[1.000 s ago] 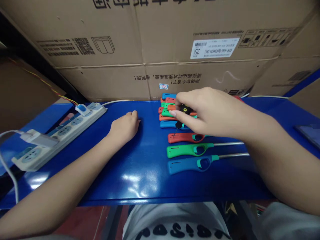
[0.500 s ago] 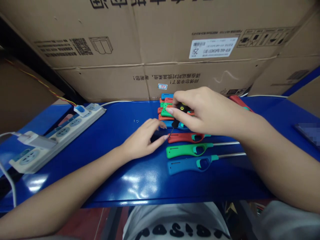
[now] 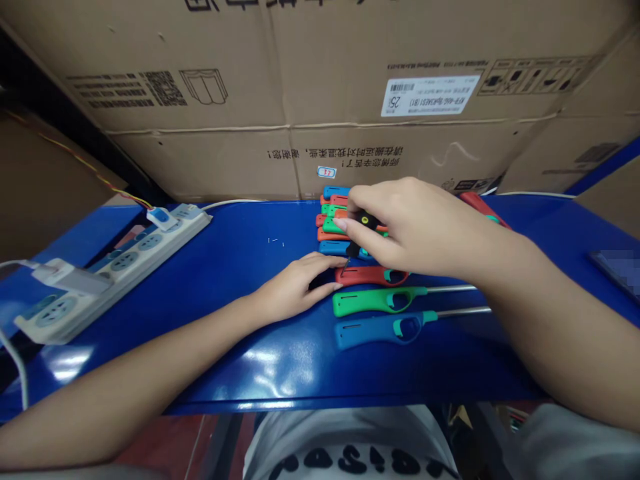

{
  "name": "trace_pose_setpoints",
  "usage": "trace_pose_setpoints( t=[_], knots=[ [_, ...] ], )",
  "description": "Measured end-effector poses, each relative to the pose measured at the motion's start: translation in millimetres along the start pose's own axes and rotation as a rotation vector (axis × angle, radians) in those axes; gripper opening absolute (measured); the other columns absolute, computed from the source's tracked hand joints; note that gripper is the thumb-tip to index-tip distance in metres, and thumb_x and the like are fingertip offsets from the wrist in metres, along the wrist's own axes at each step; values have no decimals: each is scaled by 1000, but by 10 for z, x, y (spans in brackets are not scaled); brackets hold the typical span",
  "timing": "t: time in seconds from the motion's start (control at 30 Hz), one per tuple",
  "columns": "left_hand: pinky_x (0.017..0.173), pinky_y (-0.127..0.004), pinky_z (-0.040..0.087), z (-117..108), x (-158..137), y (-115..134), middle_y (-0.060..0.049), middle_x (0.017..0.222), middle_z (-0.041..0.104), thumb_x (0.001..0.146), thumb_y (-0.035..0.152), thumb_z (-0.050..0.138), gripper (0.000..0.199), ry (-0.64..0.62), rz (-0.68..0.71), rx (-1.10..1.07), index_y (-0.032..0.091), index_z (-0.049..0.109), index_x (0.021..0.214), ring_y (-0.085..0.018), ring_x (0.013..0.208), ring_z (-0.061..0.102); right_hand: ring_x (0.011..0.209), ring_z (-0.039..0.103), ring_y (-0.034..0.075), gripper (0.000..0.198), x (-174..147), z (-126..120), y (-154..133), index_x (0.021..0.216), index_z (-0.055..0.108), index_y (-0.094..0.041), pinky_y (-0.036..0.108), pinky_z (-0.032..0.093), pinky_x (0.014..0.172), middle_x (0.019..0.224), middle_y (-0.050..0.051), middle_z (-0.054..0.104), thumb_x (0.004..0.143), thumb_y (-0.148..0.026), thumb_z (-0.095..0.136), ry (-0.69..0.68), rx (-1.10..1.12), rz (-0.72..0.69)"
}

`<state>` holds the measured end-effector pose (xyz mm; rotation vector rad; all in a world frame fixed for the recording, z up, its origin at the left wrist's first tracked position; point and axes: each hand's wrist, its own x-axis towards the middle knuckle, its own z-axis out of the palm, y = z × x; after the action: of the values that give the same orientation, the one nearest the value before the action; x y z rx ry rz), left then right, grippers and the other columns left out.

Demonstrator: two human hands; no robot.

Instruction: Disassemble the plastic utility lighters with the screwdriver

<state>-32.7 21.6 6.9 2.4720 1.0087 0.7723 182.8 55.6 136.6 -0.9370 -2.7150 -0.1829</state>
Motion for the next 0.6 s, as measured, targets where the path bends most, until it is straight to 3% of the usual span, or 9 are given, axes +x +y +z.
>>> trace_pose_setpoints(
  t=[0.6],
  knots=[
    [103,-45,55,5,9,21,-12,126,70,100,29,60,34,11,12,-12,19,58,132,-25,121,64,65,54,18,33,3,13,7,90,64,-16,30,28,62,76,6,65,101,-39,42,15,34,-5]
  ],
)
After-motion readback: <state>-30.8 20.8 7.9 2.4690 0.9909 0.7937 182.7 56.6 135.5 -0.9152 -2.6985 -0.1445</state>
